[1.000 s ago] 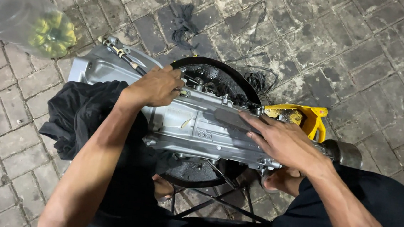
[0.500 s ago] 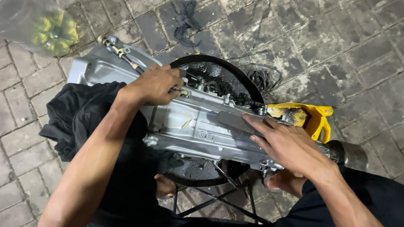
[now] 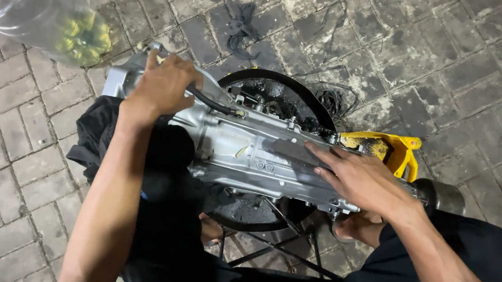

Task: Scraping residue and old gasket material from a transmission casing using a hand scraper and wiping it clean with a cloth.

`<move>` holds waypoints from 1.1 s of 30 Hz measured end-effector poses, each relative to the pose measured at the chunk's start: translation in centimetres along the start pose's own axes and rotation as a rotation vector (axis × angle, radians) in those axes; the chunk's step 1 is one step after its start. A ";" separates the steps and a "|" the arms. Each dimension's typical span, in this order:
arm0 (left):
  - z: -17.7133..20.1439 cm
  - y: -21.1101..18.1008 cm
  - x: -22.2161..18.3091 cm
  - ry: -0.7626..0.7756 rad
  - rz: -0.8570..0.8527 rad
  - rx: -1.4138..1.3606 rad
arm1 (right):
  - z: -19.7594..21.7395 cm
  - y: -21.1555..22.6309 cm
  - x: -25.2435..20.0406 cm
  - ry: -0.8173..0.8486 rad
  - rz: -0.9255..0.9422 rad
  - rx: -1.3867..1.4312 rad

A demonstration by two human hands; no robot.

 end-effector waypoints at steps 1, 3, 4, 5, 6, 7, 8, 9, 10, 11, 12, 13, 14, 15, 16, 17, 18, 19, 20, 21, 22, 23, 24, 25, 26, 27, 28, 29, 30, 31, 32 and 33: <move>0.0 -0.3 0.1 -0.003 -0.002 -0.002 | 0.0 -0.1 0.0 -0.001 -0.003 -0.002; 0.2 -1.0 0.1 -0.048 -0.033 0.015 | 0.3 0.0 0.1 -0.021 0.027 0.006; 0.5 -1.0 -0.1 -0.051 -0.034 0.018 | 0.1 -0.1 0.1 -0.025 0.026 0.006; 0.9 -1.4 -0.3 -0.074 -0.075 0.037 | -0.1 -0.2 0.2 -0.032 0.032 0.003; 1.3 -1.8 -0.6 -0.094 -0.115 0.054 | -0.3 -0.3 0.2 -0.036 0.038 0.000; 1.8 -2.2 -0.7 -0.095 -0.117 0.056 | -0.4 -0.3 0.1 -0.037 0.037 0.001; 3.2 -3.3 -1.2 -0.196 -0.190 0.041 | -0.1 0.1 0.0 -0.089 0.078 -0.097; 4.5 -4.3 -1.8 -0.297 -0.264 0.027 | 0.2 0.6 -0.1 -0.142 0.118 -0.196; 4.5 -4.4 -1.9 -0.294 -0.264 0.027 | 0.4 1.0 0.0 -0.140 0.118 -0.193; 4.9 -5.1 -2.3 -0.354 -0.311 0.099 | 0.5 1.3 0.0 -0.140 0.115 -0.168; 5.3 -5.7 -2.7 -0.418 -0.356 0.171 | 0.8 1.6 0.1 -0.142 0.112 -0.145; 5.3 -5.8 -2.8 -0.418 -0.356 0.172 | 0.0 1.5 0.6 -0.143 0.112 -0.145; 5.5 -6.1 -3.0 -0.447 -0.382 0.195 | 0.2 2.0 1.0 -0.238 0.176 -0.101; 5.7 -6.4 -3.2 -0.476 -0.409 0.218 | 0.3 2.4 1.2 -0.333 0.240 -0.056; 5.8 -6.5 -3.2 -0.476 -0.409 0.218 | 0.0 2.8 1.9 -0.333 0.240 -0.055; 5.9 -6.4 -3.3 -0.473 -0.411 0.158 | -0.2 3.2 2.6 -0.348 0.245 -0.049; 6.0 -6.3 -3.4 -0.469 -0.412 0.098 | -0.4 3.6 3.2 -0.362 0.252 -0.043; 5.9 -6.2 -3.3 -0.467 -0.411 0.098 | -0.2 4.1 3.7 -0.360 0.253 -0.041; 5.8 -5.8 -3.1 -0.458 -0.386 0.083 | 0.0 4.2 4.3 -0.351 0.226 0.005; 5.7 -5.5 -2.9 -0.449 -0.360 0.068 | 0.2 4.4 4.8 -0.341 0.199 0.050; 5.9 -5.8 -3.1 -0.450 -0.362 0.069 | -0.2 4.3 5.6 -0.343 0.198 0.050; 5.6 -5.6 -3.0 -0.382 -0.317 0.012 | -0.4 4.5 6.1 -0.361 0.253 0.127; 5.1 -5.4 -2.9 -0.312 -0.269 -0.046 | -0.7 4.7 6.6 -0.376 0.310 0.205; 5.5 -5.5 -2.9 -0.312 -0.269 -0.046 | -0.5 4.7 7.1 -0.376 0.311 0.205; 4.9 -5.3 -2.5 -0.219 -0.219 -0.044 | -0.1 4.4 7.5 -0.404 0.278 0.166; 4.2 -5.0 -2.3 -0.125 -0.169 -0.043 | 0.3 4.1 7.9 -0.431 0.245 0.127; 2.7 -4.5 -1.5 -0.128 -0.171 -0.040 | 1.1 4.4 7.5 -0.435 0.244 0.127; 1.6 -3.8 -0.7 -0.169 -0.159 -0.035 | 1.4 4.1 7.5 -0.374 0.186 0.122; 0.4 -3.3 0.0 -0.209 -0.147 -0.033 | 1.5 3.8 7.4 -0.309 0.127 0.117; 0.9 -3.8 -0.1 -0.209 -0.149 -0.032 | 1.8 4.0 7.4 -0.311 0.126 0.117; 1.0 -4.3 -0.2 -0.170 -0.152 -0.052 | 2.2 4.0 7.5 -0.308 0.121 0.122; 1.0 -4.8 -0.2 -0.130 -0.154 -0.072 | 2.6 4.1 7.6 -0.305 0.116 0.127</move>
Point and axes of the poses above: each hand's wrist, its own x-axis towards the middle knuckle, its own z-axis out of the back of the hand, y = z × x, the point moved 10 cm from there along x, towards the middle knuckle, and after that the axes turned 9 degrees about -x, right-handed, at the moved point
